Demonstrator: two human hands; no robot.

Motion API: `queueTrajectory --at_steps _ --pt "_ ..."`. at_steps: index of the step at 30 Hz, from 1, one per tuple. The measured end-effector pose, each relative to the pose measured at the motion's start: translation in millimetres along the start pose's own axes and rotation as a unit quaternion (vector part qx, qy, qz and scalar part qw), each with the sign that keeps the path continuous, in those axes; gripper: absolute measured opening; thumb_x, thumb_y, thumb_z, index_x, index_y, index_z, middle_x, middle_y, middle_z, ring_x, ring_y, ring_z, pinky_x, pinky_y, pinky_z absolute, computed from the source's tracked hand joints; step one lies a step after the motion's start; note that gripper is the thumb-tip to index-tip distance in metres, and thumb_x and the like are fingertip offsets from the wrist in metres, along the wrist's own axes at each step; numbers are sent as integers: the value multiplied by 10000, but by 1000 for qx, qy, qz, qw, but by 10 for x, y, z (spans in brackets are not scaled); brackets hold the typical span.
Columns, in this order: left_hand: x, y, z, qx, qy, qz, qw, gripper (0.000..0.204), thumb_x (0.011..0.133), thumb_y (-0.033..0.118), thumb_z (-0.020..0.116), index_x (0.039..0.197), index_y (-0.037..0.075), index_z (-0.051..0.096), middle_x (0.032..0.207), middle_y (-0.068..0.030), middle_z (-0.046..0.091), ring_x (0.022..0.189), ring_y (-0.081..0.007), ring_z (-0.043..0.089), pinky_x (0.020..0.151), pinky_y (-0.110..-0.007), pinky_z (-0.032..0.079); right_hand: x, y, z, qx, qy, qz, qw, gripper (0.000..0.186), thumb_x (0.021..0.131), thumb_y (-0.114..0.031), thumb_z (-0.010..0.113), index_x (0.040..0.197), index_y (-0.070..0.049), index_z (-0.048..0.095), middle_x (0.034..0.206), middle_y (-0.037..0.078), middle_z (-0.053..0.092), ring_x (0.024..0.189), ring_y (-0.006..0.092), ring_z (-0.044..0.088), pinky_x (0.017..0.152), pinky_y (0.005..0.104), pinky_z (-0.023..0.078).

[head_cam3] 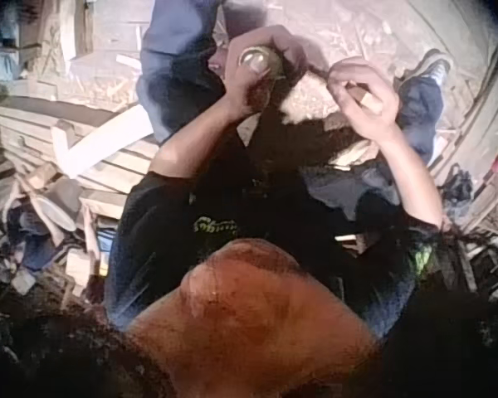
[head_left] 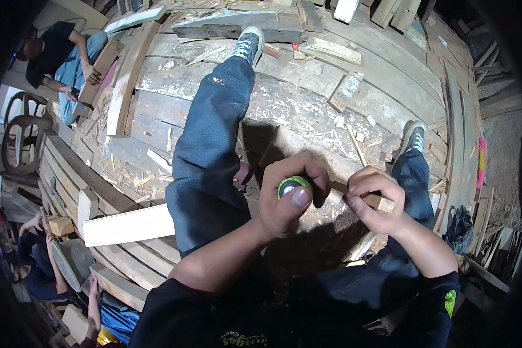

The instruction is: The person carves a small piece of wood using a hand chisel while holding the piece in their other hand.

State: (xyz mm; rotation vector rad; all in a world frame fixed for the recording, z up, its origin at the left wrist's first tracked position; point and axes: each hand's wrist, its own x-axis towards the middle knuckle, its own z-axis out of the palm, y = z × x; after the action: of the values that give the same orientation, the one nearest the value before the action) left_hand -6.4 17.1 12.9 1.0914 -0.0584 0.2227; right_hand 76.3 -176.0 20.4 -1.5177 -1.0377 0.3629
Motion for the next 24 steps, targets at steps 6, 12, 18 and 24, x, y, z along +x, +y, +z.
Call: queueTrajectory --at_steps 6,12,18,24 --pt "11 3 16 -3 1 6 1000 682 785 686 544 750 7 485 633 -120 501 525 -158 459 439 -259 351 16 -21 -24 -18 -20 -9 1000 139 773 57 622 902 15 650 921 141 625 812 217 613 715 310 489" --pt "-5 -1 -9 1 0 7 1000 673 796 678 535 749 9 486 634 -120 502 529 -153 456 444 -258 345 -1 36 -2 21 -18 -9 1000 130 754 51 618 872 4 645 922 137 619 815 226 605 724 321 481" --pt "3 5 0 -2 -6 7 1000 677 800 681 532 754 8 480 635 -114 499 523 -149 449 447 -257 344 56 20 -51 6 -29 -40 999 103 738 31 627 829 -16 631 916 128 616 782 235 584 718 353 450" --pt "4 5 -5 6 -4 8 1000 687 799 688 530 745 6 474 631 -113 496 527 -155 452 453 -260 347 26 2 -36 13 -27 -16 999 103 743 47 617 829 -10 627 925 133 619 820 226 605 743 322 484"
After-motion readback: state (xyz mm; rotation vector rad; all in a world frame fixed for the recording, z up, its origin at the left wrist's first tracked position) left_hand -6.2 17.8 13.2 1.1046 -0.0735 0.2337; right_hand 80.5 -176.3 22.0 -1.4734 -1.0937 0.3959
